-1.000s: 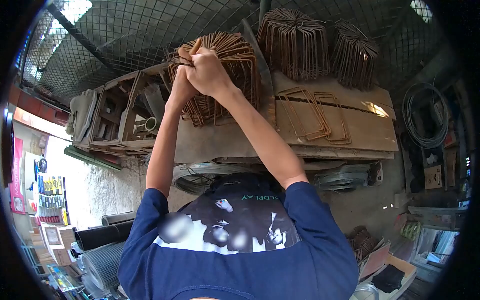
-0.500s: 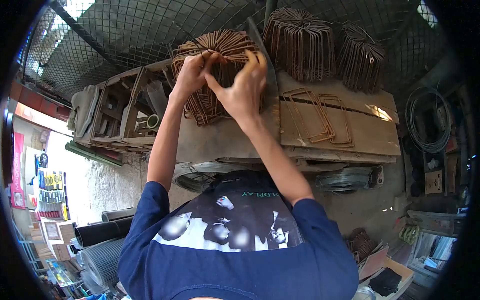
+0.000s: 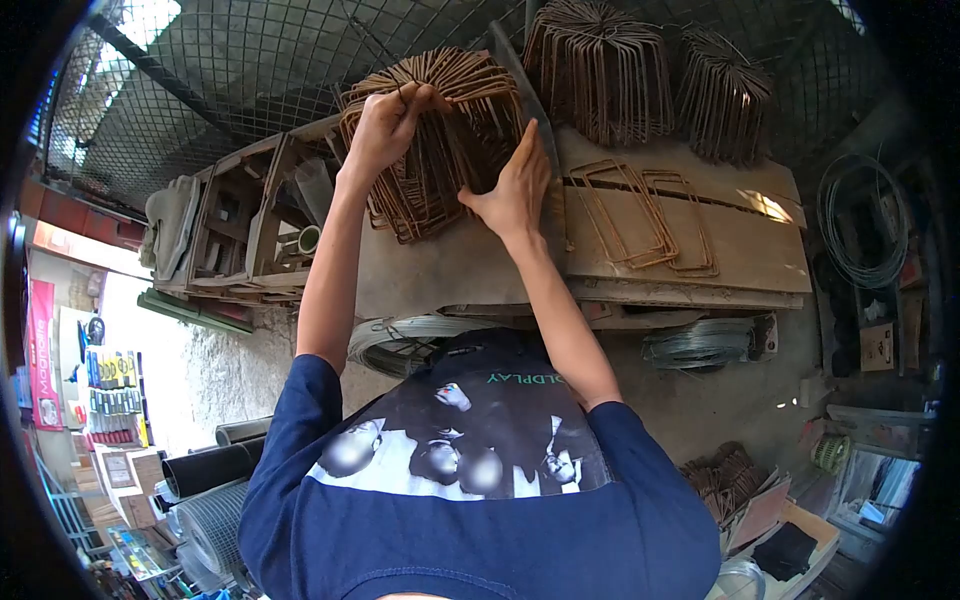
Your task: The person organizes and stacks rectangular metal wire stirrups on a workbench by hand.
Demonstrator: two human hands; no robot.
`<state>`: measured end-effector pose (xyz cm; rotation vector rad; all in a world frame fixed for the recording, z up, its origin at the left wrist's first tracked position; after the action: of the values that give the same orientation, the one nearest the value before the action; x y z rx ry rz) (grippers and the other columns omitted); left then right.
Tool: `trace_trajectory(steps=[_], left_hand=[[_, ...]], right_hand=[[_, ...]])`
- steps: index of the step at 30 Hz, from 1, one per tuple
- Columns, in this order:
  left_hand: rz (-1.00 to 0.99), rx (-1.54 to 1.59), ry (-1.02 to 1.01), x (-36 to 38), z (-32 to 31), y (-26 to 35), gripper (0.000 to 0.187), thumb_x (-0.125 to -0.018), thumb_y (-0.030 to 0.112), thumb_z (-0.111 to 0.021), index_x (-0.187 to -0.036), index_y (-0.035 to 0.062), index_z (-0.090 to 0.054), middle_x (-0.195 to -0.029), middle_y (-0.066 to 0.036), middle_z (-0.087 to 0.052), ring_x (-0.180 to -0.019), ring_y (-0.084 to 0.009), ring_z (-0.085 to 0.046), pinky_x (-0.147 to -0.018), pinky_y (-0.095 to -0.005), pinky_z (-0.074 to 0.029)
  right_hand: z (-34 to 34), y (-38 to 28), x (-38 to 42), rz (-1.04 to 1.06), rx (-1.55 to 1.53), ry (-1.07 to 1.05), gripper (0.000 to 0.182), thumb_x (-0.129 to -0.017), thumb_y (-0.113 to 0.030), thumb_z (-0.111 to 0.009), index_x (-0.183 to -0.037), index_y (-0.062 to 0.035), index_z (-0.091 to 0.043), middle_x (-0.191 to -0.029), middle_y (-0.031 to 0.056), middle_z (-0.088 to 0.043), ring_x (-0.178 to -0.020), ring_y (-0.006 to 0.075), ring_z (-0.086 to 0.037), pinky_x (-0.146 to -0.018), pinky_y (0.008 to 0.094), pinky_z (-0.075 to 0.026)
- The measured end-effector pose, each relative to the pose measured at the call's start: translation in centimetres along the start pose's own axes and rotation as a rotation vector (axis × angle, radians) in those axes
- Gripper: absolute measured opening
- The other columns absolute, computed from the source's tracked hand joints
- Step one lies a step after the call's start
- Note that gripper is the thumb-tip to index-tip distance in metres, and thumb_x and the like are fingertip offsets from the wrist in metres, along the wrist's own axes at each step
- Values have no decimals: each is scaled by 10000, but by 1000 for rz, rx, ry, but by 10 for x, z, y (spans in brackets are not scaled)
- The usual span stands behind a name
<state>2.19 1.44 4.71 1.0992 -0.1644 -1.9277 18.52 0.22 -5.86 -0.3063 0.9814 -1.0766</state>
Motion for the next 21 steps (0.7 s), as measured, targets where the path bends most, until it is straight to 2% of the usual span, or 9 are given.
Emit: trace_trajectory(steps=[3,5,6,8,9,12,15,17,21], left_hand=[[-49,134,71,-1,0,4,264,-981,146,-481,-874,-18,-659,-778,-151,-682,-687,-251,-659,-628,-339,-488],[-1,160,-23,-4,-7,3,303,-1020,147,-404,-837,-47,-548,-820,-126,-684,-831,-181,-673,-746,-308,-513],[-8,168,-25,-5,-10,3,303,-1020,147,-404,-837,-47,-548,-820,-126,-684,-831,-181,-673,-746,-308,-513],[-96,309,55,-8,-14,6,344,-1020,204,-426,-799,-38,-531,-683,-94,-594,-621,-184,-583,-582,-312,-449],[-102,319,50,-7,-17,4,344,-1020,204,-426,-799,-38,-531,-683,-94,-594,-621,-184,-583,-582,-312,-449],[122,632,79,-9,-22,-10,399,-1039,284,-371,-747,17,-416,-629,10,-389,-564,-78,-336,-510,-266,-324],[88,521,75,-11,-25,-10,405,-1033,306,-390,-749,19,-421,-637,13,-389,-567,-74,-335,-507,-267,-323],[104,577,59,-12,-27,-9,423,-1027,330,-403,-739,21,-436,-623,21,-385,-566,-68,-331,-502,-264,-319],[156,468,103,-8,-27,-6,456,-1022,358,-410,-699,37,-442,-586,32,-373,-553,-65,-333,-497,-258,-313]], right_hand=[[-2,8,1,11,33,61,1313,-560,-329,-888,-1439,94,-9,-1387,323,-275,-1289,461,-314,-1056,535,-286],[-9,10,5,-40,53,30,1320,-566,-379,-880,-1436,105,-13,-1378,328,-282,-1275,459,-330,-1048,523,-303],[-12,11,6,-93,70,-3,1330,-571,-430,-871,-1432,117,-18,-1368,332,-290,-1262,457,-346,-1041,510,-320],[-12,7,9,-140,99,-26,1325,-583,-476,-853,-1431,122,-29,-1360,337,-295,-1253,458,-357,-1025,511,-338],[-14,7,11,-186,119,-58,1322,-595,-522,-835,-1429,127,-40,-1352,341,-300,-1244,459,-367,-1009,513,-356],[-18,9,13,-172,144,-22,1323,-600,-553,-819,-1427,130,-44,-1341,339,-315,-1236,459,-377,-995,514,-370],[-16,5,15,-197,163,-11,1322,-598,-540,-825,-1426,132,-45,-1346,343,-314,-1240,463,-373,-1002,510,-364],[-18,6,12,-253,120,-101,1305,-635,-493,-823,-1433,120,8,-1404,340,-234,-1306,458,-293,-1027,550,-325],[-22,7,12,-224,130,-89,1335,-625,-535,-818,-1443,96,29,-1423,340,-203,-1339,467,-239,-1036,569,-312]])
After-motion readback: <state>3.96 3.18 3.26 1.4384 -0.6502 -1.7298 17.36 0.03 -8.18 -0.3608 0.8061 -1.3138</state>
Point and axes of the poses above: each hand's wrist, its own x-axis away from the middle knuckle, its own z-axis out of the back of the hand, y = z × x, the point moved 6 cm from there along -x, towards the middle knuckle
